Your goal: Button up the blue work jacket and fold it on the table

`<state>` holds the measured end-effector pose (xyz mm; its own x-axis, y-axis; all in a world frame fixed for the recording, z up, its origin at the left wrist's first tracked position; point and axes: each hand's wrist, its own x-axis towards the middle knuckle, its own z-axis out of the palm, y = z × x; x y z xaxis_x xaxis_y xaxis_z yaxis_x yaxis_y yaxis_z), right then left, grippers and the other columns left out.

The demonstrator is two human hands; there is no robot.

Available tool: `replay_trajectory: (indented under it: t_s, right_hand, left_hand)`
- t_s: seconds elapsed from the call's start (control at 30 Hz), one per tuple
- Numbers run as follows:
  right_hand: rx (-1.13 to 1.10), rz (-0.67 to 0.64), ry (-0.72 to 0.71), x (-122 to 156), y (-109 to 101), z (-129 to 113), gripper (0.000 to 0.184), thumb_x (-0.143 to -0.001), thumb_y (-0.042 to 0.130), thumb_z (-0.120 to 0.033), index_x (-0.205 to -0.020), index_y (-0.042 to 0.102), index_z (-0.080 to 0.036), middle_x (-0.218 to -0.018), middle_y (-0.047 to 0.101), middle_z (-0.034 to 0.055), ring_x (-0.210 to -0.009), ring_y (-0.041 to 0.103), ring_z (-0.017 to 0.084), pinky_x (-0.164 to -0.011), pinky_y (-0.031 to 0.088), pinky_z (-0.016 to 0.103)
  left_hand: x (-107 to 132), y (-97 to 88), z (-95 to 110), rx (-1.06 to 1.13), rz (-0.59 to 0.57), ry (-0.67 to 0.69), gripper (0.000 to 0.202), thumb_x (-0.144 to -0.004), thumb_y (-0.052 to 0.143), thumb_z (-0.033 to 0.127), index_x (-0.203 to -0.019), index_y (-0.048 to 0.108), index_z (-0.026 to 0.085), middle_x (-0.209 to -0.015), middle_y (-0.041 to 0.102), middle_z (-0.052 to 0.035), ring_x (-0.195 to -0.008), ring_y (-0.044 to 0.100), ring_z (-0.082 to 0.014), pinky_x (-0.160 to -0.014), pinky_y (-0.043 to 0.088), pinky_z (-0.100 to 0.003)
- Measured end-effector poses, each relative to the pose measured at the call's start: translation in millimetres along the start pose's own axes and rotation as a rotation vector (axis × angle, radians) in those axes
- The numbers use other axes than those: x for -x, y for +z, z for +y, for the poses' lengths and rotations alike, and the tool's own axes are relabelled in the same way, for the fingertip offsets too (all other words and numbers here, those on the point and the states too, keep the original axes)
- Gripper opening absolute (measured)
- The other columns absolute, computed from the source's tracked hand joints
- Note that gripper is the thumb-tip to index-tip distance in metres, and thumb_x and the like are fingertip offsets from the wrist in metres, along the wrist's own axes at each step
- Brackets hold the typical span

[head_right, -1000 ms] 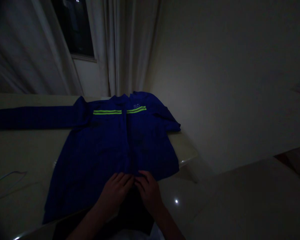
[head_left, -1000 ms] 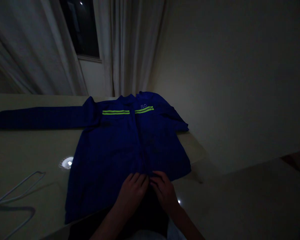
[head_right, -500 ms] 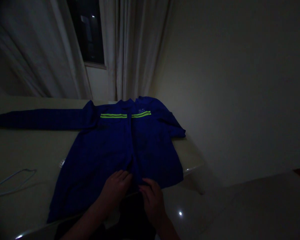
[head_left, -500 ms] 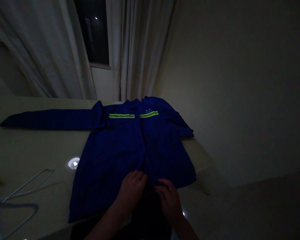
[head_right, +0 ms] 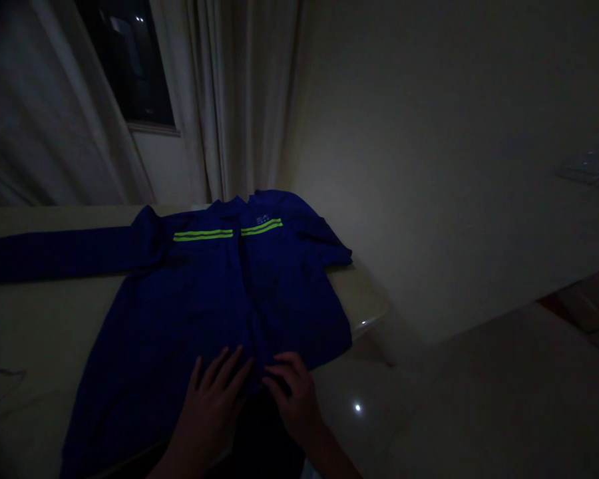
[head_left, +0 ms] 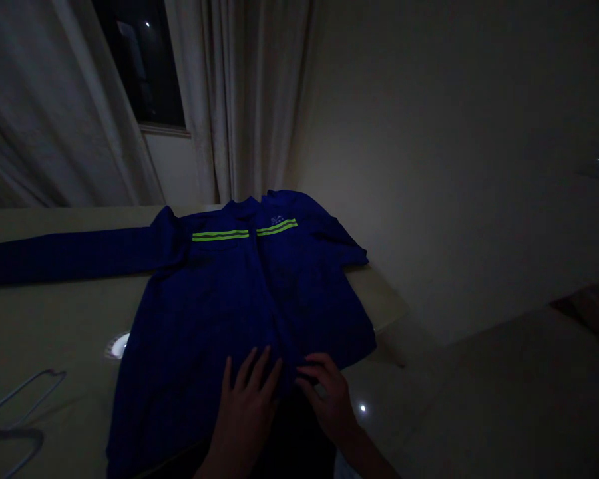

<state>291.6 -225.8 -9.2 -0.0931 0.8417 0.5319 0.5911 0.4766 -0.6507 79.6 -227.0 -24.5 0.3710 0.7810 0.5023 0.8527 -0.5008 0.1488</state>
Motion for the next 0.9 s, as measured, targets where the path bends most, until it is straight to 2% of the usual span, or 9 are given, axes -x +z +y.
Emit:
replay_trajectory:
  t_s: [0.1,0.2,0.27,0.37,0.43,0.5,0.6,0.77,0.9]
  right_hand:
    - [0.022,-0.092,-0.065,3.8,1.8,1.1,0.017,-0.099,0.072,-0.037,-0.11,0.079,-0.025,-0.107,0.074,0.0065,-0.096,0.075,0.018,-0.086,0.063,0.027]
    - [0.04,-0.12,-0.097,6.3,4.4,1.6,0.018,-0.1,0.069,-0.034,-0.114,0.077,-0.024,-0.11,0.074,0.0072,-0.099,0.074,0.019,-0.089,0.062,0.028]
    - [0.048,-0.138,-0.077,6.7,4.8,2.0,0.019,-0.1,0.069,-0.033,-0.116,0.076,-0.024,-0.112,0.073,0.0075,-0.101,0.074,0.019,-0.09,0.062,0.029]
    - [0.047,-0.189,-0.062,5.8,1.7,4.6,0.024,-0.098,0.073,-0.036,-0.119,0.075,-0.023,-0.116,0.072,0.0089,-0.105,0.073,0.021,-0.093,0.063,0.031]
    - [0.034,-0.225,-0.097,4.9,-2.4,8.0,0.031,-0.095,0.075,-0.039,-0.121,0.074,-0.022,-0.12,0.071,0.0111,-0.109,0.073,0.022,-0.094,0.063,0.033]
    - [0.04,-0.257,-0.147,4.5,-6.4,12.0,0.03,-0.095,0.075,-0.036,-0.122,0.075,-0.021,-0.123,0.07,0.0123,-0.113,0.071,0.023,-0.096,0.063,0.034]
    - [0.095,-0.233,-0.192,4.6,-9.1,16.0,0.023,-0.099,0.069,-0.027,-0.121,0.077,-0.024,-0.122,0.071,0.0109,-0.111,0.072,0.022,-0.094,0.063,0.035]
    - [0.069,-0.108,-0.138,3.9,-8.0,12.7,0.02,-0.104,0.061,-0.024,-0.117,0.077,-0.023,-0.119,0.072,0.0101,-0.108,0.073,0.019,-0.095,0.063,0.034]
    - [0.082,-0.08,-0.17,2.3,-8.9,9.2,0.02,-0.106,0.059,-0.027,-0.115,0.077,-0.023,-0.116,0.073,0.0096,-0.107,0.073,0.019,-0.092,0.063,0.034]
  left_hand:
    - [7.8,10.1,2.6,-0.096,-0.009,-0.005,0.052,-0.094,0.059,0.024,-0.145,0.062,0.031,-0.155,0.058,-0.0082,-0.143,0.049,-0.0358,-0.124,0.013,-0.071]
    - [12.4,16.3,5.0,-0.104,-0.008,-0.006,0.051,-0.096,0.06,0.033,-0.146,0.062,0.031,-0.157,0.057,-0.0083,-0.144,0.048,-0.0355,-0.125,0.011,-0.07]
    - [12.7,15.8,6.0,-0.102,0.003,-0.003,0.05,-0.096,0.059,0.032,-0.146,0.063,0.031,-0.156,0.057,-0.0092,-0.144,0.049,-0.0365,-0.124,0.015,-0.071]
    - [11.6,9.3,8.3,-0.068,0.027,0.023,0.049,-0.097,0.052,0.018,-0.143,0.064,0.026,-0.152,0.06,-0.0116,-0.14,0.053,-0.0363,-0.121,0.022,-0.073]
    - [11.4,3.2,10.6,0.036,0.06,0.053,0.047,-0.097,0.047,0.01,-0.136,0.068,0.025,-0.144,0.067,-0.0092,-0.133,0.06,-0.0307,-0.123,0.027,-0.065]
    - [11.3,-2.2,12.5,0.177,0.097,0.075,0.044,-0.097,0.044,0.005,-0.127,0.071,0.024,-0.131,0.074,-0.0053,-0.121,0.067,-0.0236,-0.122,0.033,-0.054]
    - [9.5,-7.5,13.0,0.29,0.097,0.069,0.041,-0.099,0.042,0.003,-0.122,0.071,0.021,-0.119,0.078,-0.0042,-0.107,0.07,-0.0198,-0.11,0.044,-0.041]
    - [-0.5,-11.7,9.3,0.282,0.038,0.041,0.033,-0.096,0.049,0.001,-0.114,0.069,0.019,-0.108,0.077,-0.0056,-0.094,0.068,-0.0214,-0.087,0.049,-0.036]
    - [-9.4,-13.3,7.3,0.227,-0.06,0.084,0.033,-0.092,0.051,-0.002,-0.111,0.067,0.019,-0.099,0.074,-0.0053,-0.084,0.065,-0.0224,-0.078,0.047,-0.037]
